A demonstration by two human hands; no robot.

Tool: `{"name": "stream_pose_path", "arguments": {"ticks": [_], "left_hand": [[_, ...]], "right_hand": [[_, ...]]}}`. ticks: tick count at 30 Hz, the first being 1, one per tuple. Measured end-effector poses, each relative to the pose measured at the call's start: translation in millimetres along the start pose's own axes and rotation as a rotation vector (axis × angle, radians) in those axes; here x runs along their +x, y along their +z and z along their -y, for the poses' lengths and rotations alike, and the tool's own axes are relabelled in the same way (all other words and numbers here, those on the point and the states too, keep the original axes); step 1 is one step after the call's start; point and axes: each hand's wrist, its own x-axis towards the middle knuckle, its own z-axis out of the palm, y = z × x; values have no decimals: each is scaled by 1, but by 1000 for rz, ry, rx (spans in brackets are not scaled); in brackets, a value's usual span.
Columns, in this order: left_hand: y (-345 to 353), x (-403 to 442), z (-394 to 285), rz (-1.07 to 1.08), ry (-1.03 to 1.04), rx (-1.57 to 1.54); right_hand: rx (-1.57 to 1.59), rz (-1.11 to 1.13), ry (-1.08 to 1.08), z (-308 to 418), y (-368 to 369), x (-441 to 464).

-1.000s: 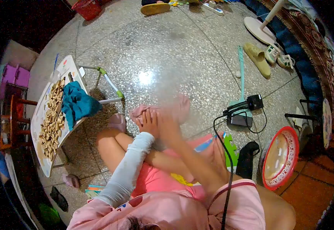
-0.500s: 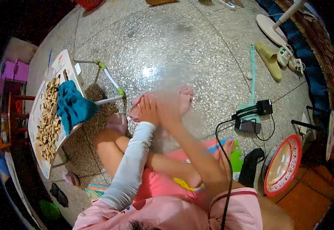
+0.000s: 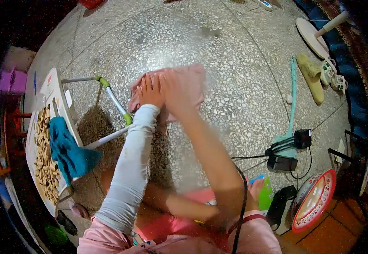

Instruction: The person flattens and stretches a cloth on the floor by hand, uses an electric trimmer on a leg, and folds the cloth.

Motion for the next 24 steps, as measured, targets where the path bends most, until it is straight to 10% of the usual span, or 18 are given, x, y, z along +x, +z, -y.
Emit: {"name": "stream_pose_path", "arguments": {"ticks": [24], "left_hand": [[-26, 39, -3, 223, -46, 64]], "right_hand": [[64, 91, 49, -16, 3, 32]]}}
